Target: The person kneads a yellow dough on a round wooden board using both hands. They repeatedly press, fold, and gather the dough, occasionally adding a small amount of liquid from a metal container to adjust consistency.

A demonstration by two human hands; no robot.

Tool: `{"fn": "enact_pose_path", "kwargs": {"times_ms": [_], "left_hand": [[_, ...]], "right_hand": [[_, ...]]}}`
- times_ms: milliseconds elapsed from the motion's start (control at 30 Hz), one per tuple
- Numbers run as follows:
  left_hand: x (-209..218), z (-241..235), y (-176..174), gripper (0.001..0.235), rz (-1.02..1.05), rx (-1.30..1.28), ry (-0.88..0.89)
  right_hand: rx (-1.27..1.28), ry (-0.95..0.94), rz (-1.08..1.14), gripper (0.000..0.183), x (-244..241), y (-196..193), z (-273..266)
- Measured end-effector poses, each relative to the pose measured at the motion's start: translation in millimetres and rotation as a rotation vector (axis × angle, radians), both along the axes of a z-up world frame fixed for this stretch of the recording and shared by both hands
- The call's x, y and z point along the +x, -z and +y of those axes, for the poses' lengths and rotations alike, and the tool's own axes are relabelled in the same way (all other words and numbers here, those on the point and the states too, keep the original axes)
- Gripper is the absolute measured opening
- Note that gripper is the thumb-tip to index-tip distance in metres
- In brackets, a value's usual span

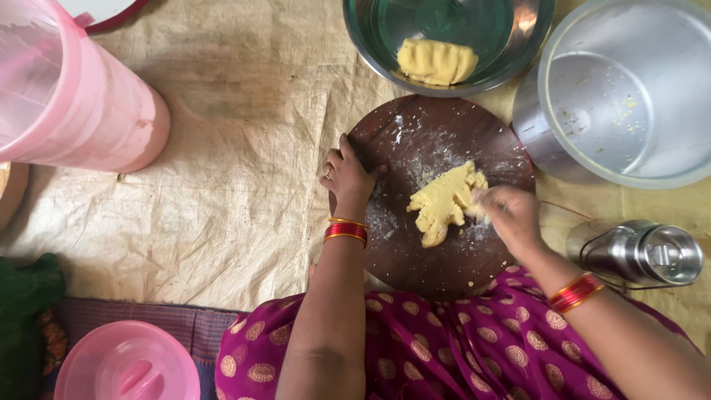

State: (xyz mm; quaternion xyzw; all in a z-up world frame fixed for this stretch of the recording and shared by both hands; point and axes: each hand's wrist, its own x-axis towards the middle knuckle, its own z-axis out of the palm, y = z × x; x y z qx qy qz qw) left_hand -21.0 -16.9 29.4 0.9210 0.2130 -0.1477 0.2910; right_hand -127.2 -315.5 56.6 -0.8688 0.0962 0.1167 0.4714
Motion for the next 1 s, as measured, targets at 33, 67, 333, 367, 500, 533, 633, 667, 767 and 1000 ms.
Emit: {"fn": "enact_pose_path", "kwargs": {"times_ms": [33, 67, 333, 367, 500, 533, 633, 667, 767, 1000], "left_hand": [[-2, 2, -3, 0.125, 0.066, -0.025, -0.014], [-3, 5, -6, 0.128, 0.08, -0.027, -0.033], [7, 13, -7, 0.117, 0.152, -0.107, -0.077], [8, 15, -7, 0.116, 0.156, -0.108, -0.069], [13, 19, -5, 0.112, 0.15, -0.112, -0.042], [12, 19, -3, 0.111, 0.153, -0.114, -0.038], [10, 21, 6, 0.112, 0.115, -0.124, -0.072], [6, 21, 9, 0.111, 0.108, -0.126, -0.063], [5, 21, 10, 0.107, 0.076, -0.138, -0.065], [7, 19, 15, 0.106, 0.05, -0.152, -0.103]], "right_hand": [[-0.128, 0.093, -0.101, 0.066, 1, -3, 12], [-0.257, 0.188, -0.202, 0.076, 1, -6, 28], [-0.618, -0.14, -0.313, 0.133, 20, -1, 136], [-0.673, -0.187, -0.333, 0.124, 26, -2, 138], [-0.937, -0.362, -0.307, 0.087, 61, -6, 136], [-0.917, -0.389, -0.296, 0.082, 70, -5, 135], [-0.893, -0.452, -0.271, 0.07, 100, 1, 134], [-0.908, -0.469, -0.263, 0.066, 106, 3, 132], [-0.875, -0.493, -0.194, 0.064, 118, -5, 129], [-0.815, -0.945, -0.657, 0.069, 46, -19, 43]]}}
